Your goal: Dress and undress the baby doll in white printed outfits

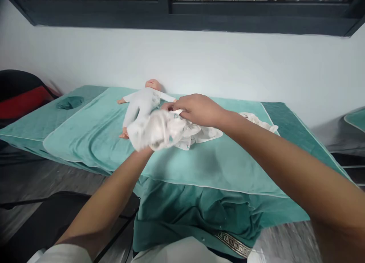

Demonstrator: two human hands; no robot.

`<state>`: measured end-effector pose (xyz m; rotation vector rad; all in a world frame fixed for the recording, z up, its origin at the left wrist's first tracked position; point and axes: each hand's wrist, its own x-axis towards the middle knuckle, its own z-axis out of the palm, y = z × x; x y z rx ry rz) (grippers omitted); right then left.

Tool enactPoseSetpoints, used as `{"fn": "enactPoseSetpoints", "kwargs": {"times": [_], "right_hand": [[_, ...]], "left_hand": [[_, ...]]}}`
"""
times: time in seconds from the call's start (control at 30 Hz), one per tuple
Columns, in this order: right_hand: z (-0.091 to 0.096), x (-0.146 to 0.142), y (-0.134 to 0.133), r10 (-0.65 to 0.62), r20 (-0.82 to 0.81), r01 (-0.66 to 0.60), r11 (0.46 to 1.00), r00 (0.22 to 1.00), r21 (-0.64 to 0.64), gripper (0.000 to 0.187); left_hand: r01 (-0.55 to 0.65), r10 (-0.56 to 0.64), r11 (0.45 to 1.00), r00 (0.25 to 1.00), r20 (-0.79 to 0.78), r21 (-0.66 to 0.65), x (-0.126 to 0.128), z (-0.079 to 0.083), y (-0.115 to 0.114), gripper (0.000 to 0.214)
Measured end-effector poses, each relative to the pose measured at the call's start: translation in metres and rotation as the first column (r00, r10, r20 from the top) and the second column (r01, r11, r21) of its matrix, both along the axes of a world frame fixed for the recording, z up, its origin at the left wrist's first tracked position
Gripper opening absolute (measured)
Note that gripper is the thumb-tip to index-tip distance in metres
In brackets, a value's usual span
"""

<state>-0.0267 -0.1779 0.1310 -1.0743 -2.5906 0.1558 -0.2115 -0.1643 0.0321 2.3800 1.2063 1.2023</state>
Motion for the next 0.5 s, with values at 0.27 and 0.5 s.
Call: {"fn": "enactPoseSetpoints", "kwargs": {"times": [0.27, 0.5], "right_hand": [[-0.013, 0.026, -0.005, -0.341, 0.204, 0.385, 0.892, 0.918, -0.238, 0.038], [-0.077, 0.000, -0.018, -0.396, -0.330, 0.096, 0.752, 0.857, -0.653, 0.045]], "left_hand": [[-0.248, 0.234, 0.968, 0.945, 0.230, 0.032, -0.022, 0.038, -0.030, 0.019], [-0.356, 0.323, 0.933, 0.887, 0.331, 0.044, -0.020, 0.031, -0.030, 0.048]]}}
